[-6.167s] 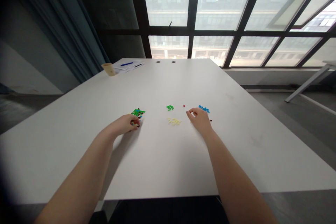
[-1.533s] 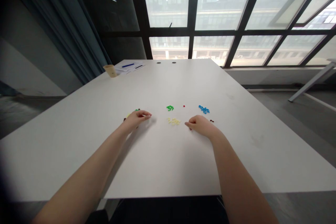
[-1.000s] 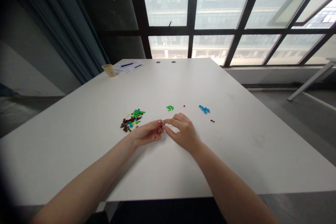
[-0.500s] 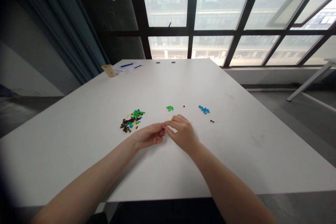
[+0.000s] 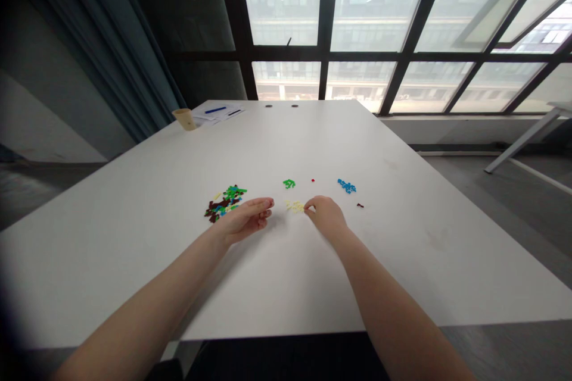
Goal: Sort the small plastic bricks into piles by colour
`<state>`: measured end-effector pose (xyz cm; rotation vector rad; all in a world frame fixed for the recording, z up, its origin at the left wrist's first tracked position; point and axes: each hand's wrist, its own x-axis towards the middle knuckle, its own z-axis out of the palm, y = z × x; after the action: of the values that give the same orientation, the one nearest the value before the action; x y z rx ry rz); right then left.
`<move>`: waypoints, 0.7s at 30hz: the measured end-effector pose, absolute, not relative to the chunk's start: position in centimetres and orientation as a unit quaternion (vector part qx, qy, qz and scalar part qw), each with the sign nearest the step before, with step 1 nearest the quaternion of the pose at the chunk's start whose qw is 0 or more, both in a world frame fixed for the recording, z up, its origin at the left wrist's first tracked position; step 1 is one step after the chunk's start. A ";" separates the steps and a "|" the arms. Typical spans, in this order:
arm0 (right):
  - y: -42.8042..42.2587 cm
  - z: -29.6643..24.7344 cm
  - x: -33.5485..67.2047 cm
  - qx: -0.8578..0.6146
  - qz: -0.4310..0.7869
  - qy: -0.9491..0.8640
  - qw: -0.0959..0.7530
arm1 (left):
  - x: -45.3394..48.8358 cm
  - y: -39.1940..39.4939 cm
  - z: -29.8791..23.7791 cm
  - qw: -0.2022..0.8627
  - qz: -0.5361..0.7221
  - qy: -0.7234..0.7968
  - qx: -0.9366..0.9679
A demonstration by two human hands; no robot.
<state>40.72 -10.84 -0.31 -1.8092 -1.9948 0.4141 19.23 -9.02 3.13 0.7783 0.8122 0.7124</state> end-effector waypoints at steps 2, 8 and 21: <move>-10.9 -0.4 40.2 -0.641 0.147 -0.724 0.209 | 19.3 -9.0 3.0 0.760 0.324 0.400 0.396; -10.9 -0.7 39.6 -0.633 0.135 -0.735 0.203 | 19.0 -8.6 2.0 0.640 0.290 0.474 0.530; -10.9 1.6 42.5 -0.678 0.141 -0.662 0.288 | 13.6 -5.4 3.3 0.193 0.236 0.619 0.724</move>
<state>42.51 -10.94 1.63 -1.8104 -1.7672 0.3758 13.65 -5.43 3.28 2.0315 1.7381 0.6613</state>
